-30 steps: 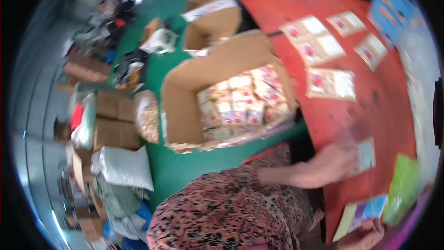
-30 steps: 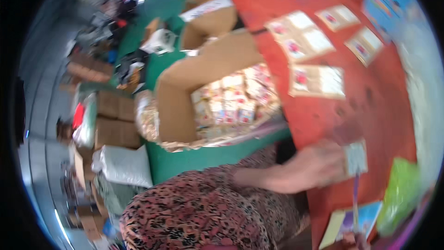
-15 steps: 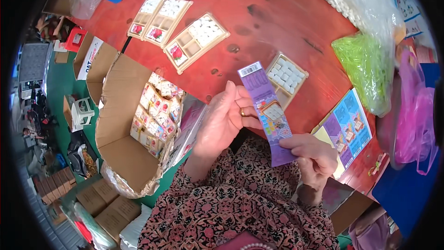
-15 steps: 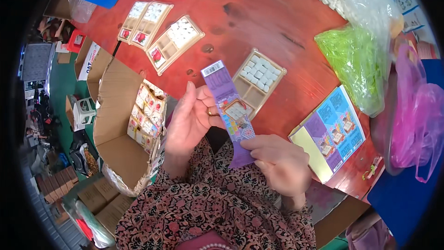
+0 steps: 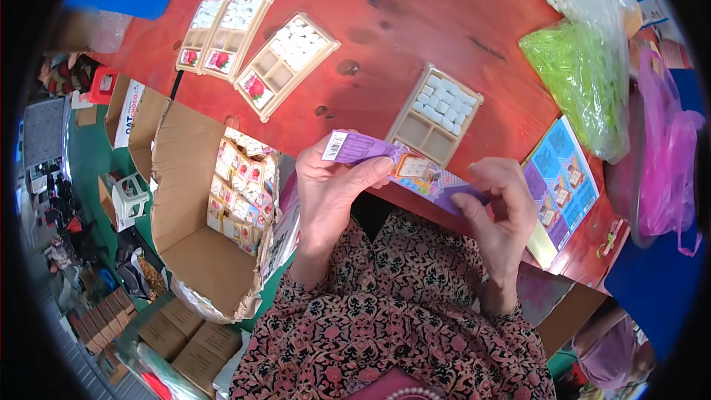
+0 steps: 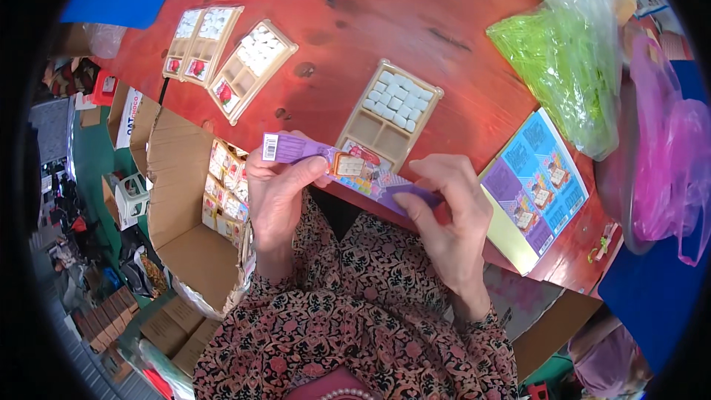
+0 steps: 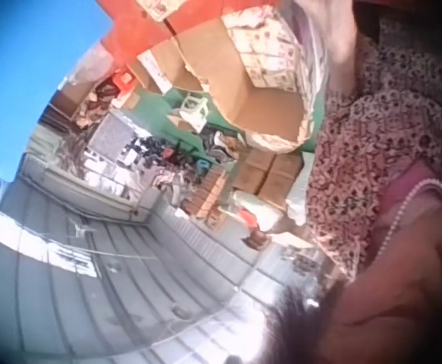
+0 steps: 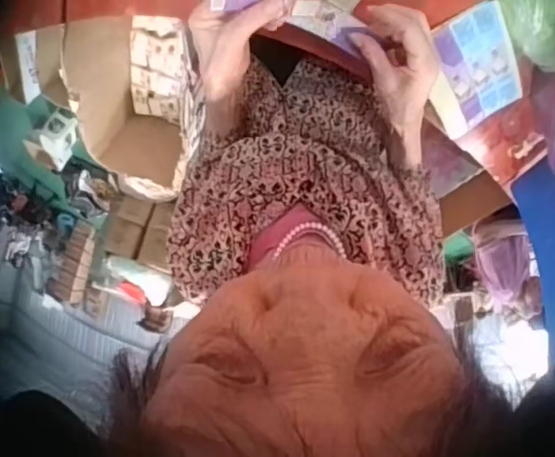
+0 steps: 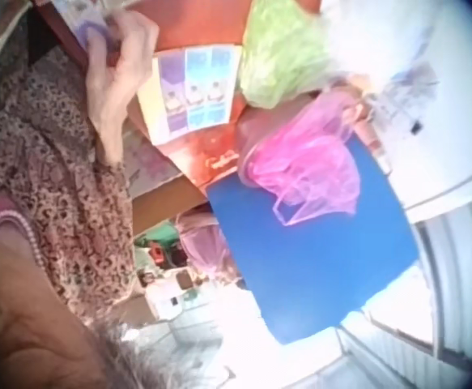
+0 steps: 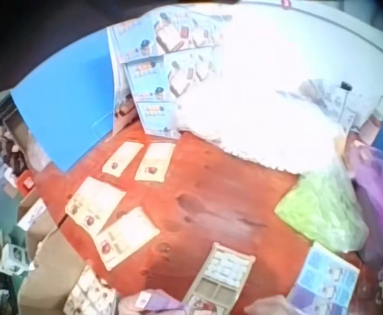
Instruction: Applying labels to small plastic trays containing marshmallows.
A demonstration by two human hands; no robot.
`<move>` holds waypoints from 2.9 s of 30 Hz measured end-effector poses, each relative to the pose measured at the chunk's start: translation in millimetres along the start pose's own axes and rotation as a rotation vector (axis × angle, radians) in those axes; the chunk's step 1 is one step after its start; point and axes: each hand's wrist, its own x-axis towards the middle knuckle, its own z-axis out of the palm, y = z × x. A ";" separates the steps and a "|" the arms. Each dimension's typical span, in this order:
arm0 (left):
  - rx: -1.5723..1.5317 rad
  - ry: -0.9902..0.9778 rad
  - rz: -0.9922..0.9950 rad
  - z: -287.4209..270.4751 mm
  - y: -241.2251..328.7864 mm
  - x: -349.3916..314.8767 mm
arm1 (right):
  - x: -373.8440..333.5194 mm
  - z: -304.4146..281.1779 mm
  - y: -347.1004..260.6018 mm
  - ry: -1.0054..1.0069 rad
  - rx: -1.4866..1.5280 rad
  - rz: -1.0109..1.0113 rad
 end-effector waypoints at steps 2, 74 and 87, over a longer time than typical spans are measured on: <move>0.119 0.069 0.023 3.6 -1.0 4.1 | 4.8 2.3 4.2 0.036 0.059 0.037; -0.339 0.260 -0.086 -71.7 -48.0 -77.7 | 6.4 54.1 -5.1 -0.056 -0.037 -0.184; 0.028 0.144 0.465 -51.7 -23.8 -77.4 | -23.0 48.1 -15.4 -0.287 0.077 0.017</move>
